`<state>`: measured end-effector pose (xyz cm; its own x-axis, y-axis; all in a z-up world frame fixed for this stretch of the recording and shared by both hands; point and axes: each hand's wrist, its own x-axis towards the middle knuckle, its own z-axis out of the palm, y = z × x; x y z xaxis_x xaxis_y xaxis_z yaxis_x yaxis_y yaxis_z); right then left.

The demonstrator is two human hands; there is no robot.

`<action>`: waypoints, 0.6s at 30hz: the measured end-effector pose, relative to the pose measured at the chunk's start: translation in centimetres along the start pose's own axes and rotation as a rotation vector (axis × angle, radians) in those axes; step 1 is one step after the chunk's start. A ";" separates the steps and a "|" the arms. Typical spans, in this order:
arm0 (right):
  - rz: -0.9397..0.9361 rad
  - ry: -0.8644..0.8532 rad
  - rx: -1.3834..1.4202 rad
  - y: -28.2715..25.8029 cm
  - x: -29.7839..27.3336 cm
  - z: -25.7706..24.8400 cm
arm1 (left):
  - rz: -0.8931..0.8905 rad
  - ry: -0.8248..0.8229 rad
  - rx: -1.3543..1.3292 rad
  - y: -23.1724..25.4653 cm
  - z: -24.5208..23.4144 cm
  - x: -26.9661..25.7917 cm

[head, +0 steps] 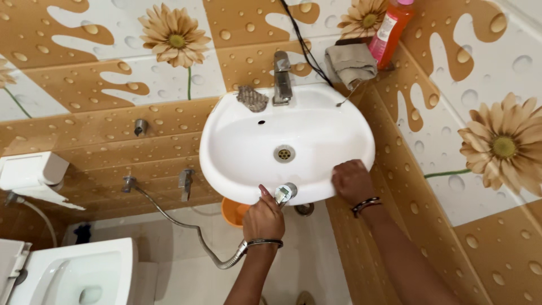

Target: The person scrubs the white ceramic sink basin with a cloth, rinses the cloth under the faucet, and wipes the faucet and surrounding area. They then use a handheld bidet sprayer to rinse the basin and faucet before placing the sprayer back.

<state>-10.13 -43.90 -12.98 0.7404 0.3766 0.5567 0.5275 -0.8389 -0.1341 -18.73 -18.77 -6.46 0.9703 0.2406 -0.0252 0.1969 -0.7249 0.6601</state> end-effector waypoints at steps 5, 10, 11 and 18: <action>0.176 -0.005 -0.064 -3.4 0.7 1.7 | 0.021 0.003 0.018 1.9 1.4 0.5; 0.089 0.057 -0.011 -7.8 1.0 3.8 | 0.008 -0.007 0.002 3.5 2.4 1.0; 0.094 -0.039 -0.054 -6.9 1.0 3.3 | 0.026 0.016 -0.005 3.9 2.4 1.1; 0.204 -0.068 0.041 3.8 1.6 -1.2 | -0.075 -0.066 -0.128 6.5 3.0 1.3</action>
<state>-7.46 -47.00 -11.64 0.8596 0.2272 0.4577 0.3790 -0.8843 -0.2728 -15.77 -25.07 -4.46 0.9614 0.2454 -0.1243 0.2539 -0.6177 0.7443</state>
